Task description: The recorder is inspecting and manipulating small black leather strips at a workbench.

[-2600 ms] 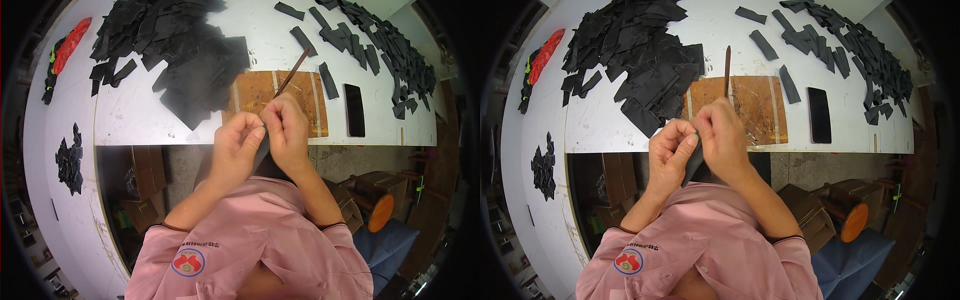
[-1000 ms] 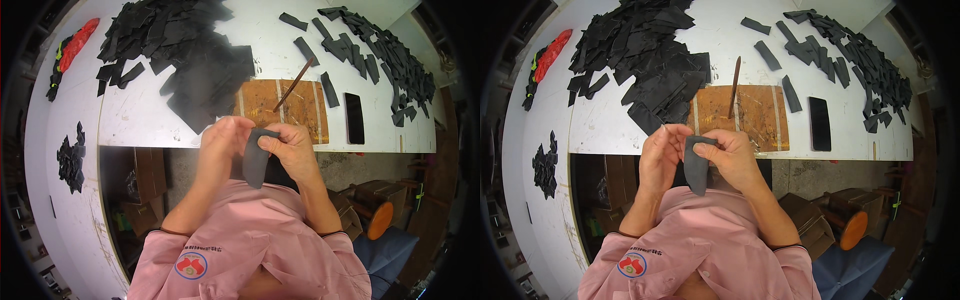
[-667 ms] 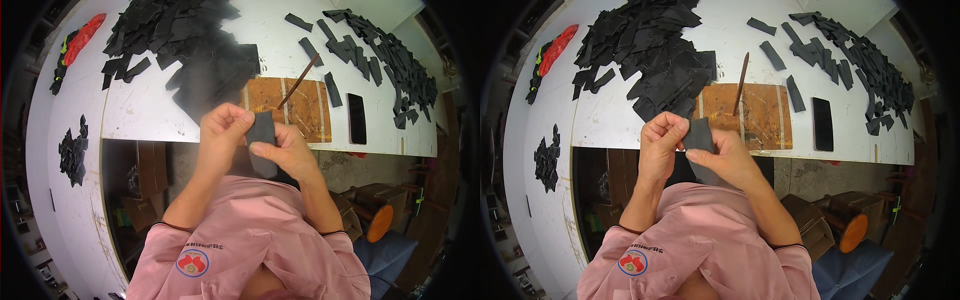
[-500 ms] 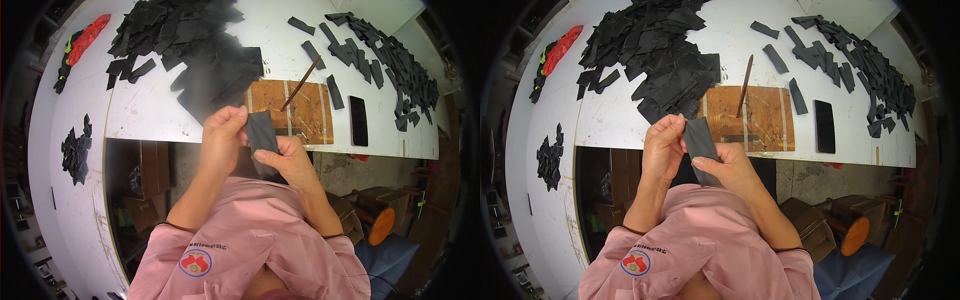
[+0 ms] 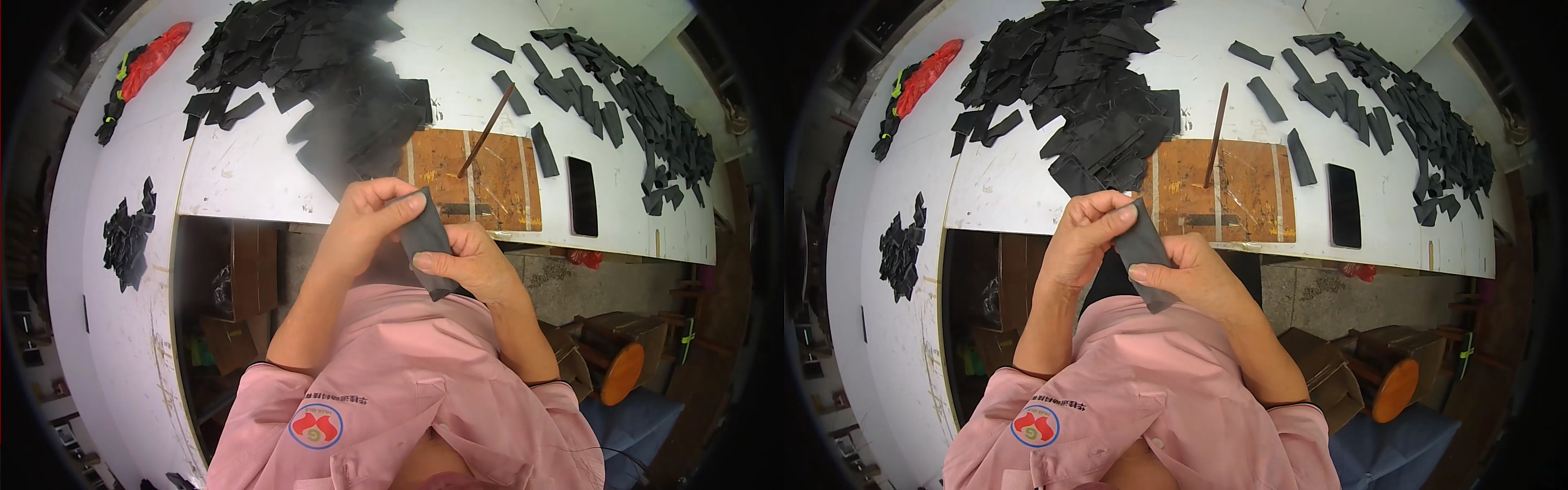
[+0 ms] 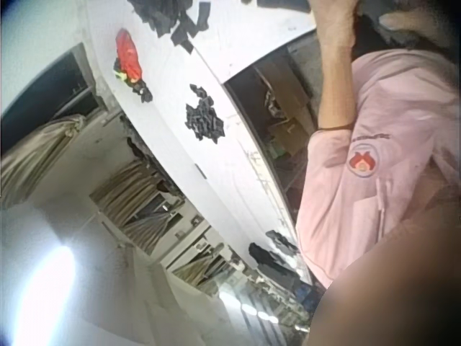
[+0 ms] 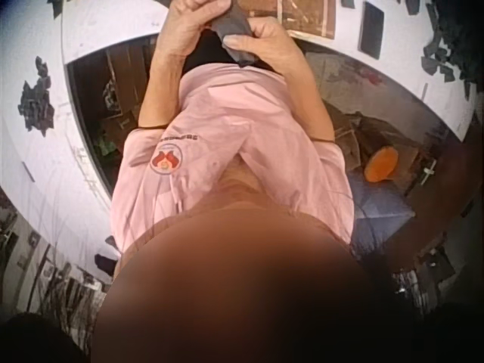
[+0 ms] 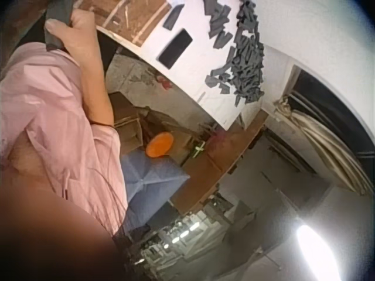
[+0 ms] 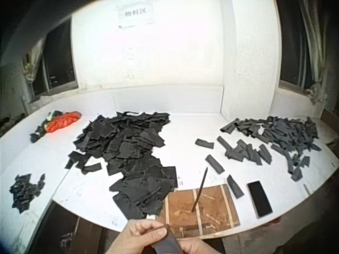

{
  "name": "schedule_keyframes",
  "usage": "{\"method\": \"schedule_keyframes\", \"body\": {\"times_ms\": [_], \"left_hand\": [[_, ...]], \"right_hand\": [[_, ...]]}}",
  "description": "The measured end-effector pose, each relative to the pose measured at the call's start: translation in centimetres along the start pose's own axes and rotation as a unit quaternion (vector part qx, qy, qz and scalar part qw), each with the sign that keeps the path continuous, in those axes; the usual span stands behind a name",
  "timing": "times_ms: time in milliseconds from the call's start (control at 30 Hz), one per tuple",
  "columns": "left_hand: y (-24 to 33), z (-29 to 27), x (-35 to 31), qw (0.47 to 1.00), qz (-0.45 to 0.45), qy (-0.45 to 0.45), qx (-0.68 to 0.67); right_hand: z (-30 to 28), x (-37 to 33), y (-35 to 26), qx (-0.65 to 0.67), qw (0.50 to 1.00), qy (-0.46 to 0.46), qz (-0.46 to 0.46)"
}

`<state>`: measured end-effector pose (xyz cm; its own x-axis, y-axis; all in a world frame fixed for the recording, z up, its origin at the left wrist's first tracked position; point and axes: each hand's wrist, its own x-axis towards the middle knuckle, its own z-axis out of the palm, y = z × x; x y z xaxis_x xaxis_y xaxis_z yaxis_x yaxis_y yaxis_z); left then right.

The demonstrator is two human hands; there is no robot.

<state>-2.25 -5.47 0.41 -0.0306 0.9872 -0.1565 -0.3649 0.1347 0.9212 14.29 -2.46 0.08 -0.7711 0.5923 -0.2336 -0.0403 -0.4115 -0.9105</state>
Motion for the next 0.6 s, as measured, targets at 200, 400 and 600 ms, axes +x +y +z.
{"method": "schedule_keyframes", "body": {"times_ms": [200, 400, 600], "left_hand": [[-0.7, 0.7, -0.9, 0.996, 0.071, 0.009, -0.054], [-0.9, 1.5, -1.8, 0.994, 0.105, -0.014, -0.04], [0.4, 3.3, -4.3, 0.972, 0.179, 0.066, 0.138]], "right_hand": [[0.7, -1.1, 0.2, -0.162, 0.986, 0.039, -0.026], [0.7, -2.2, 1.3, -0.396, 0.892, 0.129, -0.173], [-3.1, -5.1, -1.4, -0.334, 0.941, -0.007, 0.051]]}}
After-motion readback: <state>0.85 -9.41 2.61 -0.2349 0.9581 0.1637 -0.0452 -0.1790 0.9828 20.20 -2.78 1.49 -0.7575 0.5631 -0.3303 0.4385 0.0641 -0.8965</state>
